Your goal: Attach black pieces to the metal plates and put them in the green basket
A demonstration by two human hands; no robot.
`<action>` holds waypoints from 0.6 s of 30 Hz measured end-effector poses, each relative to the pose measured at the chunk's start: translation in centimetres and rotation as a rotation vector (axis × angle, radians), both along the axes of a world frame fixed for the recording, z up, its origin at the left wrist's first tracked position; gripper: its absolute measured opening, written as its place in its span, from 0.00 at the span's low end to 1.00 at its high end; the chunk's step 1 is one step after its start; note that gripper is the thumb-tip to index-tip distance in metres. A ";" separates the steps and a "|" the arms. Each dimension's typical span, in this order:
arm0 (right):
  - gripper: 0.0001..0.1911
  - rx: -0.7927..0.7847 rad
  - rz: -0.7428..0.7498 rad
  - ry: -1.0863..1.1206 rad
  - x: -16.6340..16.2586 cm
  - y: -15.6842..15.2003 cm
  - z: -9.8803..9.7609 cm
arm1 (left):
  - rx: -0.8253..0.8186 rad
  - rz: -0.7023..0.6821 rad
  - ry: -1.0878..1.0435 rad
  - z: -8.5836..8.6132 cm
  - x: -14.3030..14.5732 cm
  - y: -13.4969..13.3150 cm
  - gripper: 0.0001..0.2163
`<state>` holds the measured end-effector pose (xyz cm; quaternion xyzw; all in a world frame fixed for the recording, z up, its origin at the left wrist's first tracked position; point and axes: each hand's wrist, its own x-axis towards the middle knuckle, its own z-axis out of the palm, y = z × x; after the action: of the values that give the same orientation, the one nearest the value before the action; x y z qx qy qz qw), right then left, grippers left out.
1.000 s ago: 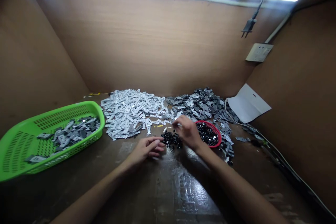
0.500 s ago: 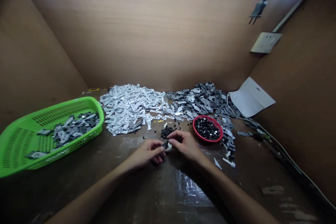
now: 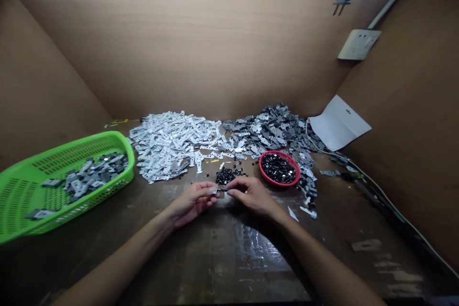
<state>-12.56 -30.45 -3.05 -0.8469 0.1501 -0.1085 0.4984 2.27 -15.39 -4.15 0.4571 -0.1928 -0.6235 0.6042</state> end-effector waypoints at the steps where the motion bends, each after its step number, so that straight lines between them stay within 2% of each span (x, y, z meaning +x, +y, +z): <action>1: 0.15 0.034 -0.040 0.011 0.0 -0.1 -0.2 | 0.008 0.010 -0.019 0.0 0.0 -0.1 0.14; 4: 0.16 0.108 -0.133 0.029 0.1 -0.1 -0.7 | -0.008 0.060 -0.256 0.1 -0.3 -0.2 0.17; 8: 0.17 0.166 -0.108 0.070 0.2 0.0 -0.7 | -0.074 0.072 -0.613 -0.4 -0.4 -0.1 0.15; 11: 0.18 0.126 -0.107 0.047 0.0 -0.2 -0.6 | 0.019 0.067 -0.773 -1.1 0.3 0.1 0.13; 13: 0.16 -0.027 -0.100 -0.018 -0.2 -0.6 -0.7 | 0.105 0.055 -0.847 -1.1 1.0 0.3 0.13; 15: 0.13 -0.273 -0.038 -0.058 -0.4 -1.0 -0.9 | 0.148 -0.016 -0.815 -0.5 1.6 0.6 0.14; 16: 0.12 -0.400 0.005 -0.056 -0.5 -1.1 -1.1 | 0.138 -0.090 -0.751 0.0 1.8 0.8 0.14; 18: 0.11 -0.603 0.078 -0.023 -0.6 -1.3 -1.5 | 0.081 -0.330 -0.564 1.3 1.9 1.5 0.14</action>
<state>-13.11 -31.76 -4.55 -0.9605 0.0728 -0.1383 0.2302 4.20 -13.91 -2.81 0.5981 -0.3988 -0.5690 0.3992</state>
